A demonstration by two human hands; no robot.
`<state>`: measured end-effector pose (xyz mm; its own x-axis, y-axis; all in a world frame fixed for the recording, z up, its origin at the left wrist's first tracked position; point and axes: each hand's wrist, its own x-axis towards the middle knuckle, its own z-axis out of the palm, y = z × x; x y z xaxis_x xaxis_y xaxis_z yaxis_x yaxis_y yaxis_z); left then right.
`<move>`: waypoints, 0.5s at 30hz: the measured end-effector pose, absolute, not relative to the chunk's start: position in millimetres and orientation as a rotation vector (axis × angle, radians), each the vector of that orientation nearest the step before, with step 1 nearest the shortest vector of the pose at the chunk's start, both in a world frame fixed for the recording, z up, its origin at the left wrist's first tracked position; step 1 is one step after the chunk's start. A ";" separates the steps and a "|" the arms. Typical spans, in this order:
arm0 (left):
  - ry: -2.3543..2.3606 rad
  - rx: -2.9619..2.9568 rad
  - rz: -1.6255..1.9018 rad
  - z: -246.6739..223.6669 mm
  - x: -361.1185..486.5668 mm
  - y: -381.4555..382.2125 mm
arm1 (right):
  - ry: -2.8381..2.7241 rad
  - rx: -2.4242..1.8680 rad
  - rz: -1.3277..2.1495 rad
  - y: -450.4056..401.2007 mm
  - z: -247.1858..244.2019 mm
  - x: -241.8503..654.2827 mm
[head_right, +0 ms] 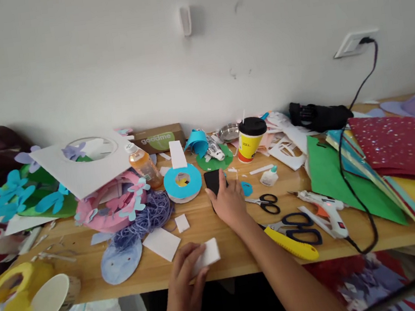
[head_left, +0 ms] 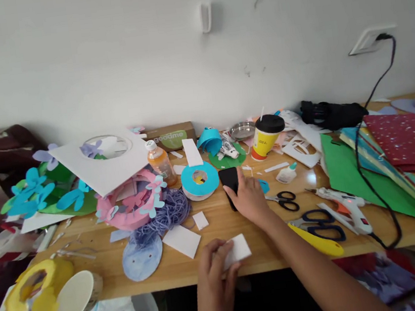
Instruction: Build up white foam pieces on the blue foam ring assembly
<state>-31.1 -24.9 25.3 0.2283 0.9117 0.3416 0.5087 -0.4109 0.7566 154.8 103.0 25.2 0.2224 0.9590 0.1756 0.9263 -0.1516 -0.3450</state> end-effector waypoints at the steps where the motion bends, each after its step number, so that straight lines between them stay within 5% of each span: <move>1: 1.298 1.868 1.070 29.0 -37.5 -26.0 | -1.750 -2.013 0.147 84.1 30.4 157.0; 8: 1.005 1.197 0.639 47.0 -46.8 -40.1 | -2.138 -1.322 0.383 -67.1 62.4 151.2; 15: 1.029 0.879 0.615 46.2 -27.5 -69.6 | -2.123 -1.037 0.408 -68.6 56.0 160.4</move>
